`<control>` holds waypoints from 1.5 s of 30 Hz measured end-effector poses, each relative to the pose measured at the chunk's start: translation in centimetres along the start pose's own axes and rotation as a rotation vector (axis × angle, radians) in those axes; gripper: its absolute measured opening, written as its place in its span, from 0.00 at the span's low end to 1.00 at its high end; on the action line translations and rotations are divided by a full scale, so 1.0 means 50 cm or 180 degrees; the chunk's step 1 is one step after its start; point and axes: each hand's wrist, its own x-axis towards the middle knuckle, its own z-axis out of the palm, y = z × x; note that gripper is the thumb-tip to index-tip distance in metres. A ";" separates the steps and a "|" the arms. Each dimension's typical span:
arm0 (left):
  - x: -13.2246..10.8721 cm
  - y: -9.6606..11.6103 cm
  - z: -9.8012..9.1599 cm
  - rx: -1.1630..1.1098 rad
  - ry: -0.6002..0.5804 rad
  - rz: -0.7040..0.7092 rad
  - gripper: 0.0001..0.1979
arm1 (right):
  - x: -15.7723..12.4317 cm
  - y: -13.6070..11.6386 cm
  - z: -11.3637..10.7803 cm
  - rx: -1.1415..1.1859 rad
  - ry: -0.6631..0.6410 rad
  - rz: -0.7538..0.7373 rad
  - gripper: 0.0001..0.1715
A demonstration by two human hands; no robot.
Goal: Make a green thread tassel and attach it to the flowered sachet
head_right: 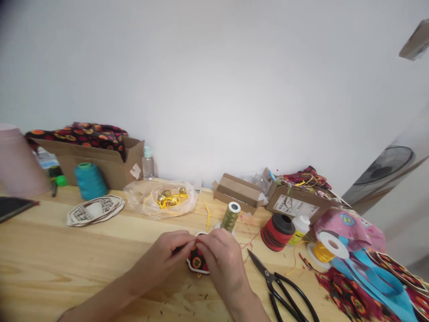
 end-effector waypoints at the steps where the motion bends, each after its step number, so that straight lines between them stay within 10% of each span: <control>1: 0.000 0.001 0.000 -0.0015 -0.0004 -0.0003 0.14 | 0.000 -0.001 0.000 0.0041 0.0008 0.0024 0.08; 18: -0.002 -0.001 0.004 -0.0477 -0.0032 -0.0188 0.15 | -0.003 -0.006 -0.001 -0.0019 0.0094 -0.0131 0.09; 35: 0.003 -0.005 0.000 -0.0536 0.0130 -0.0339 0.16 | -0.007 0.012 0.019 0.0228 0.0121 0.0776 0.02; 45: 0.003 -0.012 0.014 -0.0215 0.0411 -0.0455 0.17 | -0.003 -0.011 0.021 -0.0867 -0.0167 -0.0022 0.12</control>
